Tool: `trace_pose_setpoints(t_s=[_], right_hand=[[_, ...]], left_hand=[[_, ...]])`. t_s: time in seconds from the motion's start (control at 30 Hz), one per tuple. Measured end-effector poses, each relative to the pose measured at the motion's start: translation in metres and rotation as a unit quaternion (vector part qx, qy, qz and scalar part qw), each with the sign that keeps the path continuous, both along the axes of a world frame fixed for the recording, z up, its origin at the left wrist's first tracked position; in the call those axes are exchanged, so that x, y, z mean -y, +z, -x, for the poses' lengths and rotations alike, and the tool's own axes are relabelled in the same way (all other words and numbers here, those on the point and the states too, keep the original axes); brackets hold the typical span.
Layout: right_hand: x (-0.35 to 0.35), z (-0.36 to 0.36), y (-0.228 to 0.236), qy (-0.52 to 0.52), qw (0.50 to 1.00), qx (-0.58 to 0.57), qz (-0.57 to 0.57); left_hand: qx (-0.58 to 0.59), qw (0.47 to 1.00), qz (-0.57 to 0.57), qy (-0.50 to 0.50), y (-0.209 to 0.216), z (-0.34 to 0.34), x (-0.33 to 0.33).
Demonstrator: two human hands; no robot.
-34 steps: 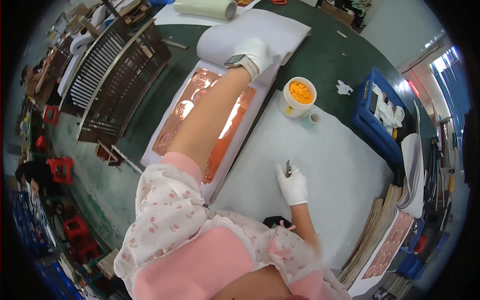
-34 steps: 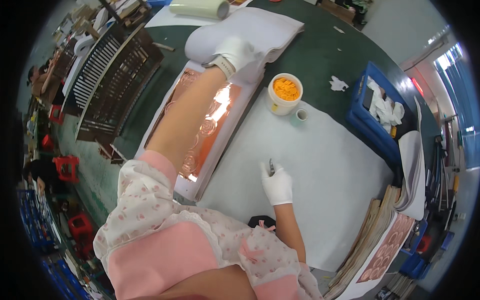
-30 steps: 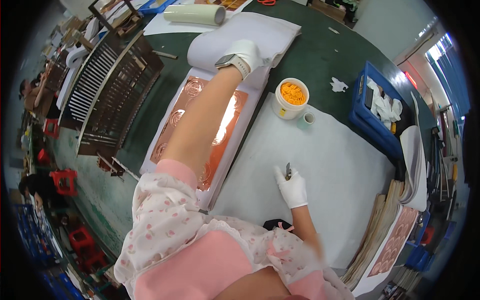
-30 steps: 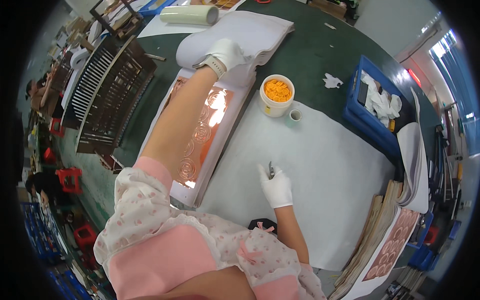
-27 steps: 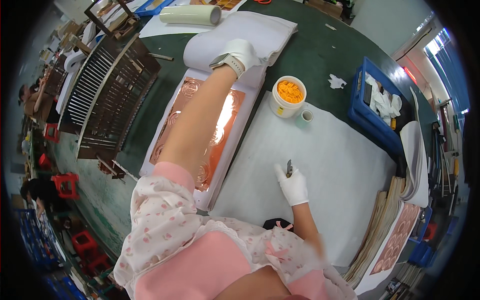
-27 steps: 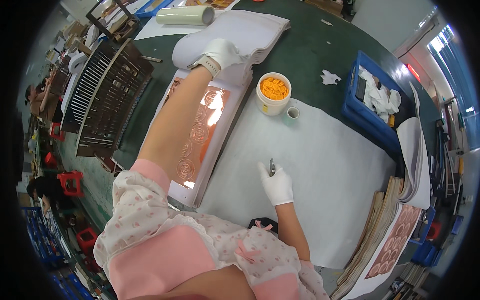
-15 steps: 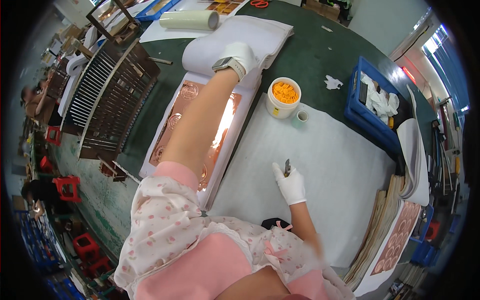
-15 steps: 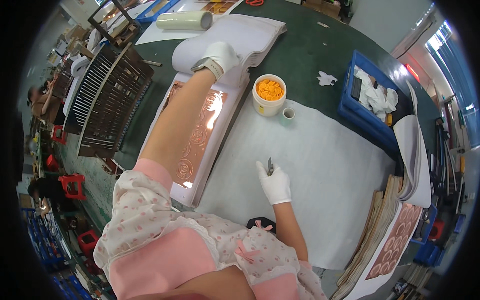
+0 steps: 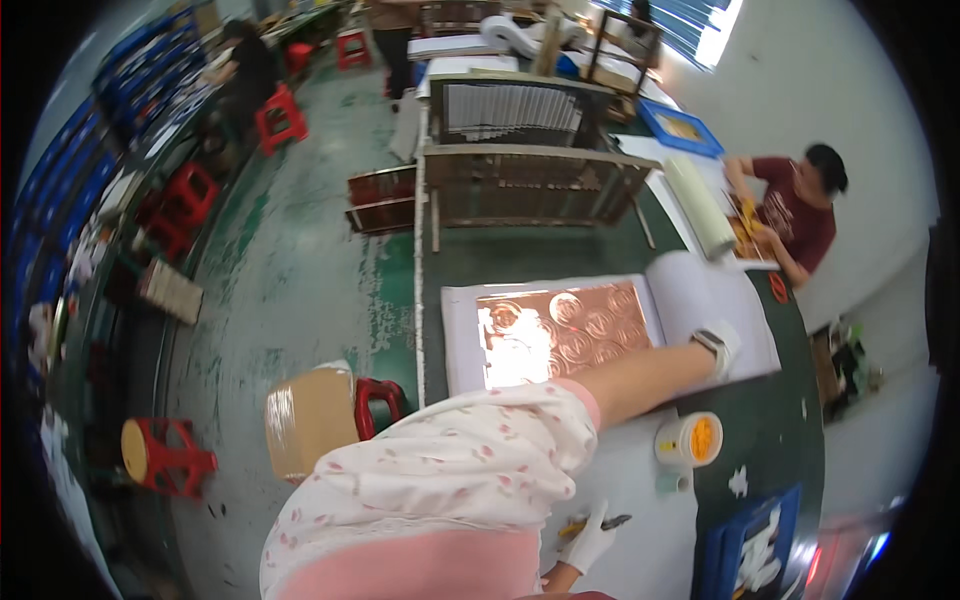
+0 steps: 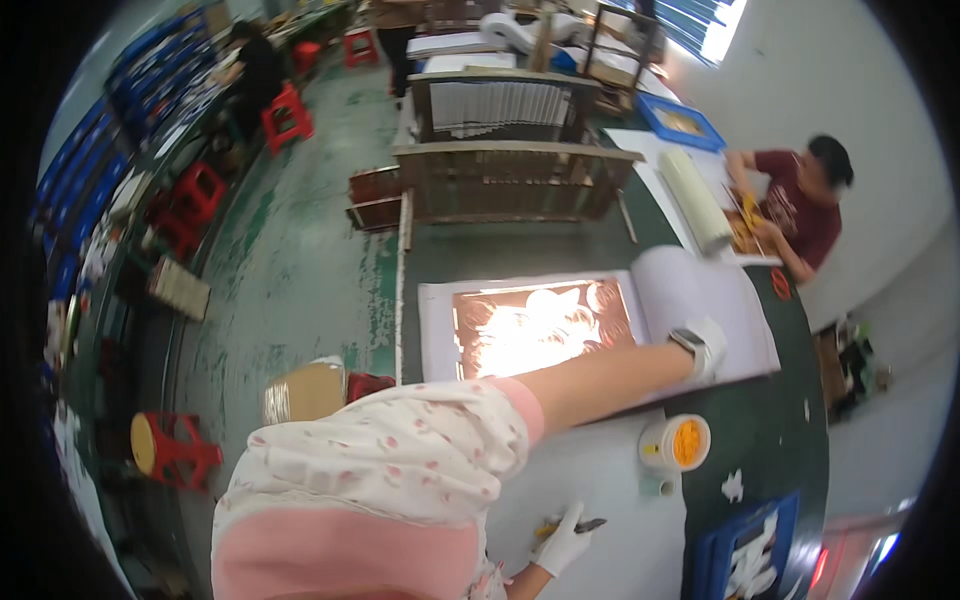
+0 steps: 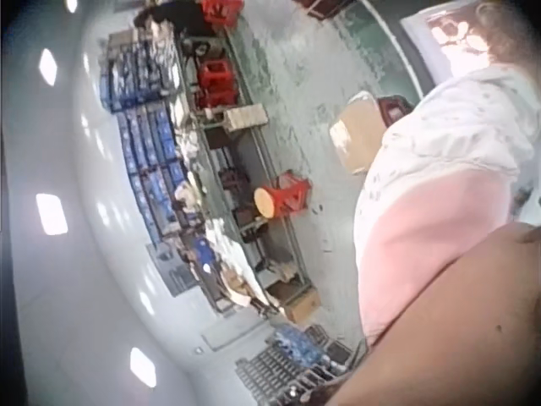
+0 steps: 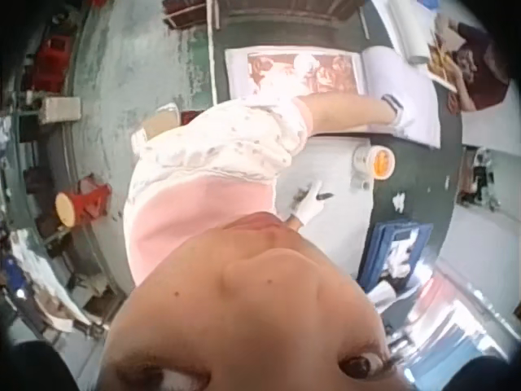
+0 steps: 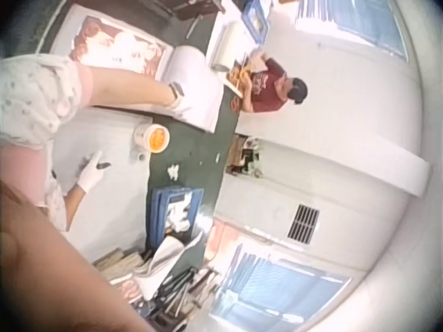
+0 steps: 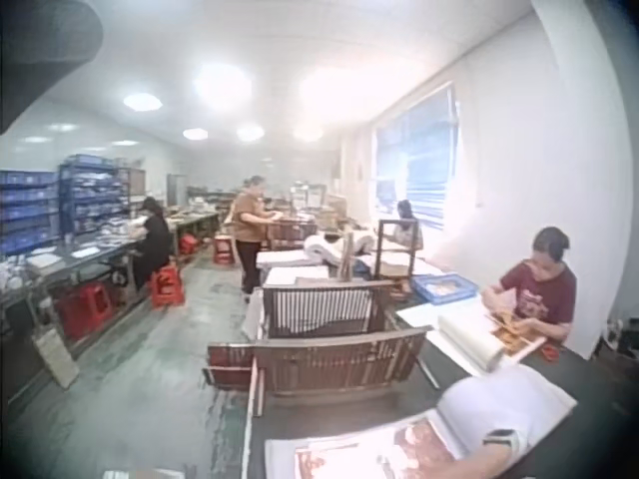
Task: The person uses pliers to cut circular shapes from a sheet of copper foil. They repeatedly pick up the foil sheet, cut out individual circles, and place the finished pieces into a white paper book. The process involves precise hand movements to separate the circles from the surrounding material.
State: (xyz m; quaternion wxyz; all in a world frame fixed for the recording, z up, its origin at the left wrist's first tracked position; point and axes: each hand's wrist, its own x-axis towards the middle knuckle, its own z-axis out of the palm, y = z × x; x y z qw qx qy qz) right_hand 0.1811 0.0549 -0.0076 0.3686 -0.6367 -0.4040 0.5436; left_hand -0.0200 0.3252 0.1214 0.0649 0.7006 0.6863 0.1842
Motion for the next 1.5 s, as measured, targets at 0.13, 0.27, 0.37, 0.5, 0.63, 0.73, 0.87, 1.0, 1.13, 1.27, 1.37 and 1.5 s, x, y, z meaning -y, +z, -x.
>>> trace_pose_setpoints(t_s=[0.13, 0.27, 0.37, 0.5, 0.63, 0.73, 0.87, 1.0, 1.13, 1.27, 1.37, 1.5], right_hand=[[0.001, 0.005, 0.008, 0.036, 0.999, 0.023, -0.011], [-0.003, 0.007, 0.017, 0.029, 0.999, 0.039, -0.008], [-0.006, 0.001, 0.006, 0.031, 0.999, 0.028, -0.011], [-0.006, 0.005, 0.012, 0.021, 0.999, 0.021, -0.016], [0.000, 0.016, 0.022, 0.019, 0.999, 0.012, -0.042], [-0.001, 0.010, 0.021, 0.023, 0.999, 0.033, -0.021], [0.005, 0.020, 0.031, 0.002, 0.998, 0.007, -0.056], [0.002, 0.014, 0.025, -0.008, 0.998, 0.006, -0.055], [0.003, 0.015, 0.018, 0.017, 0.998, 0.006, -0.052], [-0.005, -0.004, 0.002, 0.022, 1.000, -0.009, -0.010], [-0.004, 0.000, 0.004, 0.025, 0.999, -0.012, -0.016], [-0.001, 0.006, 0.004, 0.027, 0.999, -0.021, -0.021]], left_hand=[[-0.015, 1.000, -0.006, 0.010, -0.003, 0.002, 0.007], [-0.048, 0.999, 0.019, -0.001, 0.005, -0.008, 0.007], [-0.080, 0.996, -0.024, 0.025, -0.013, -0.020, -0.009], [-0.082, 0.992, -0.055, 0.081, -0.015, -0.048, -0.010], [-0.026, 0.966, -0.210, 0.149, -0.057, -0.068, -0.031], [-0.039, 0.980, -0.176, 0.081, -0.049, -0.069, -0.014], [-0.075, 0.994, -0.079, 0.019, -0.039, -0.053, -0.009], [0.048, 0.995, -0.086, -0.012, 0.000, -0.037, -0.003], [0.009, 0.953, -0.304, -0.001, -0.030, -0.035, -0.041], [0.022, 0.965, -0.255, 0.052, 0.036, -0.030, -0.021], [-0.032, 0.947, -0.317, 0.043, 0.054, 0.002, -0.026], [-0.092, 0.853, -0.496, 0.137, 0.116, 0.048, 0.049]])
